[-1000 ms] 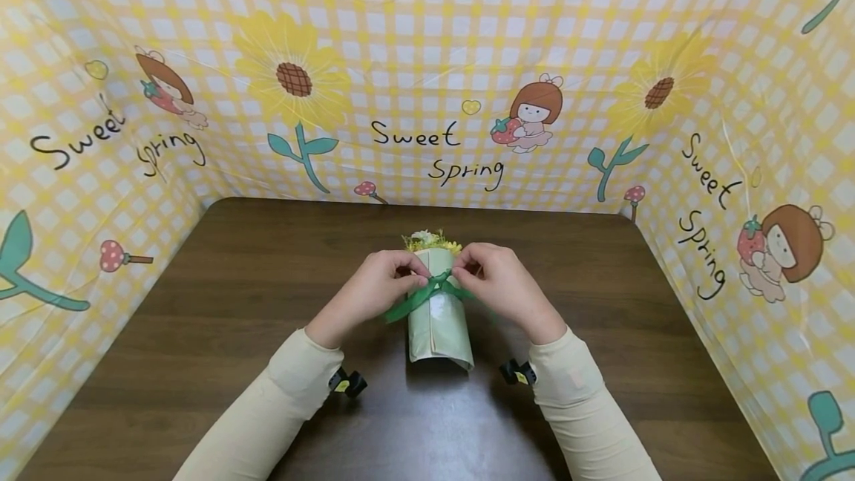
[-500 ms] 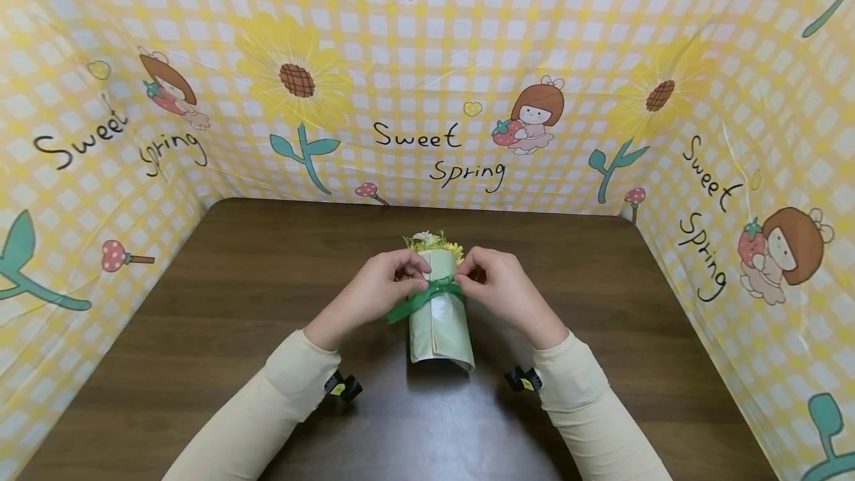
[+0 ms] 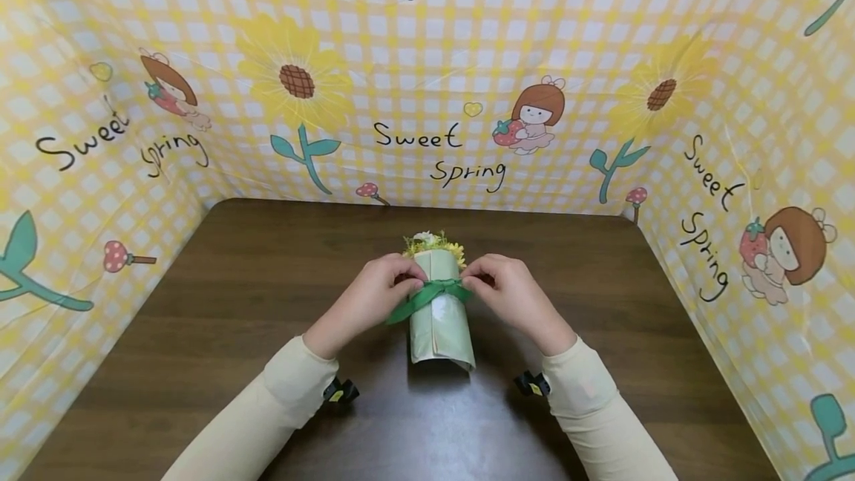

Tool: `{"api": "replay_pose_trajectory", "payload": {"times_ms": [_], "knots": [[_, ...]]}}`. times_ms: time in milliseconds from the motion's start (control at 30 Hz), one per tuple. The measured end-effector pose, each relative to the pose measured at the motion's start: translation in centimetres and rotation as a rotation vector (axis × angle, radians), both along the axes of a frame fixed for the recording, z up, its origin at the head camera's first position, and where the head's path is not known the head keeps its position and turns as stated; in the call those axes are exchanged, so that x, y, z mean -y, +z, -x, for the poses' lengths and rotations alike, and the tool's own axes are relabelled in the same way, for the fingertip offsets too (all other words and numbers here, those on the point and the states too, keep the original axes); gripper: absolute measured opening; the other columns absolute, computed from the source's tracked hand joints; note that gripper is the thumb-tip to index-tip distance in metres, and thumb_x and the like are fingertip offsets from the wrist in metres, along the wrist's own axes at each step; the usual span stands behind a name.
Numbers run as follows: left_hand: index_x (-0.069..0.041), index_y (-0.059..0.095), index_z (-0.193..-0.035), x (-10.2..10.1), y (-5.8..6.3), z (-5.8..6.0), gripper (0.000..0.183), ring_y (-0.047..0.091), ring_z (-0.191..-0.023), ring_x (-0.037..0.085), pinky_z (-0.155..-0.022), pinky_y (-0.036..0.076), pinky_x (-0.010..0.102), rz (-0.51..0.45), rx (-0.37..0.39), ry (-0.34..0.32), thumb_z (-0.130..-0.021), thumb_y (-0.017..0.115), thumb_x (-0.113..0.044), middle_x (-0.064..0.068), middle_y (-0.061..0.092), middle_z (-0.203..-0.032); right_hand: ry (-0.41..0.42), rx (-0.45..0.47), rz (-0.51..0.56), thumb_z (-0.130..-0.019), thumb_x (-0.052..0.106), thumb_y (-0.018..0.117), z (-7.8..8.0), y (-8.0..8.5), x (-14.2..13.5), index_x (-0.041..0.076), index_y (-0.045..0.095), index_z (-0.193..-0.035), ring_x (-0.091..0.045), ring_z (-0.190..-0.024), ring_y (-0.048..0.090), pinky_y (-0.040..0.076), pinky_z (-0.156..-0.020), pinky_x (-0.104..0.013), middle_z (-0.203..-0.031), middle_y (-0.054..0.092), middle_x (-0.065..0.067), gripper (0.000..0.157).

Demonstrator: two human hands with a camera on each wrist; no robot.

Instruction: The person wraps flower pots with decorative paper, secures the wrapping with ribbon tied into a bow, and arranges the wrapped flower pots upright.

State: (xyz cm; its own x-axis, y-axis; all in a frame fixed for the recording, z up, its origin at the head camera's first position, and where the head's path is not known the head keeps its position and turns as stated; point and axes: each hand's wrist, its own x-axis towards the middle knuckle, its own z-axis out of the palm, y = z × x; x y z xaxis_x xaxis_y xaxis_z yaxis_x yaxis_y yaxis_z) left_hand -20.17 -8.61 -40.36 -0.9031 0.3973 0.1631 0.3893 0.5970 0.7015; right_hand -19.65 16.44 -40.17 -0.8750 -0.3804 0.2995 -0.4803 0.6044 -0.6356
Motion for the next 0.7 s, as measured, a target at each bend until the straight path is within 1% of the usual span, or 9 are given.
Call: {"api": "replay_pose_trajectory", "payload": {"times_ms": [167, 233, 400, 500, 600, 700], "knots": [[-0.027, 0.068, -0.089, 0.2, -0.1, -0.2, 0.009, 0.055, -0.073, 0.01, -0.064, 0.048, 0.028, 0.017, -0.012, 0.018, -0.094, 0.063, -0.023, -0.009, 0.063, -0.085, -0.009, 0.002, -0.028, -0.091, 0.027, 0.067, 0.1, 0.0, -0.2, 0.022, 0.07, -0.088, -0.007, -0.07, 0.056, 0.05, -0.06, -0.025, -0.088, 0.062, 0.012, 0.006], [-0.028, 0.067, -0.089, 0.4, -0.2, -0.2, 0.009, 0.055, -0.072, 0.01, -0.063, 0.048, 0.028, 0.005, -0.011, 0.017, -0.094, 0.063, -0.022, -0.008, 0.064, -0.083, -0.009, -0.004, -0.047, -0.092, 0.028, 0.066, 0.1, 0.0, -0.3, 0.023, 0.069, -0.088, -0.007, -0.069, 0.055, 0.049, -0.06, -0.025, -0.087, 0.062, 0.012, 0.007], [-0.028, 0.068, -0.089, 0.7, -0.1, -0.3, 0.008, 0.056, -0.073, 0.01, -0.064, 0.049, 0.028, -0.014, -0.018, 0.009, -0.093, 0.065, -0.022, -0.008, 0.064, -0.086, -0.009, -0.005, -0.097, -0.092, 0.029, 0.065, 0.1, 0.3, -0.5, 0.019, 0.071, -0.087, -0.008, -0.067, 0.054, 0.048, -0.059, -0.025, -0.085, 0.062, 0.012, 0.012], [-0.028, 0.068, -0.09, 0.9, 0.0, -0.2, 0.008, 0.056, -0.075, 0.01, -0.064, 0.049, 0.028, 0.003, -0.017, 0.008, -0.093, 0.064, -0.022, -0.01, 0.062, -0.089, -0.003, -0.007, -0.121, -0.092, 0.028, 0.065, 0.0, 0.4, -0.6, 0.018, 0.071, -0.087, -0.008, -0.067, 0.054, 0.047, -0.059, -0.026, -0.084, 0.061, 0.013, 0.012], [-0.027, 0.068, -0.09, 1.0, 0.1, -0.2, 0.008, 0.055, -0.075, 0.011, -0.065, 0.049, 0.029, 0.025, -0.023, 0.002, -0.093, 0.064, -0.021, -0.01, 0.061, -0.089, 0.006, -0.014, -0.134, -0.092, 0.028, 0.065, 0.0, 0.5, -0.7, 0.019, 0.071, -0.087, -0.007, -0.069, 0.054, 0.047, -0.061, -0.026, -0.083, 0.061, 0.013, 0.012], [-0.025, 0.068, -0.09, 1.0, 0.2, -0.2, 0.007, 0.054, -0.076, 0.012, -0.065, 0.048, 0.029, 0.051, -0.041, -0.005, -0.093, 0.064, -0.02, -0.01, 0.061, -0.089, 0.01, -0.019, -0.145, -0.092, 0.028, 0.065, 0.0, 0.4, -0.9, 0.023, 0.069, -0.086, -0.007, -0.069, 0.054, 0.047, -0.061, -0.026, -0.083, 0.061, 0.014, 0.01]]}}
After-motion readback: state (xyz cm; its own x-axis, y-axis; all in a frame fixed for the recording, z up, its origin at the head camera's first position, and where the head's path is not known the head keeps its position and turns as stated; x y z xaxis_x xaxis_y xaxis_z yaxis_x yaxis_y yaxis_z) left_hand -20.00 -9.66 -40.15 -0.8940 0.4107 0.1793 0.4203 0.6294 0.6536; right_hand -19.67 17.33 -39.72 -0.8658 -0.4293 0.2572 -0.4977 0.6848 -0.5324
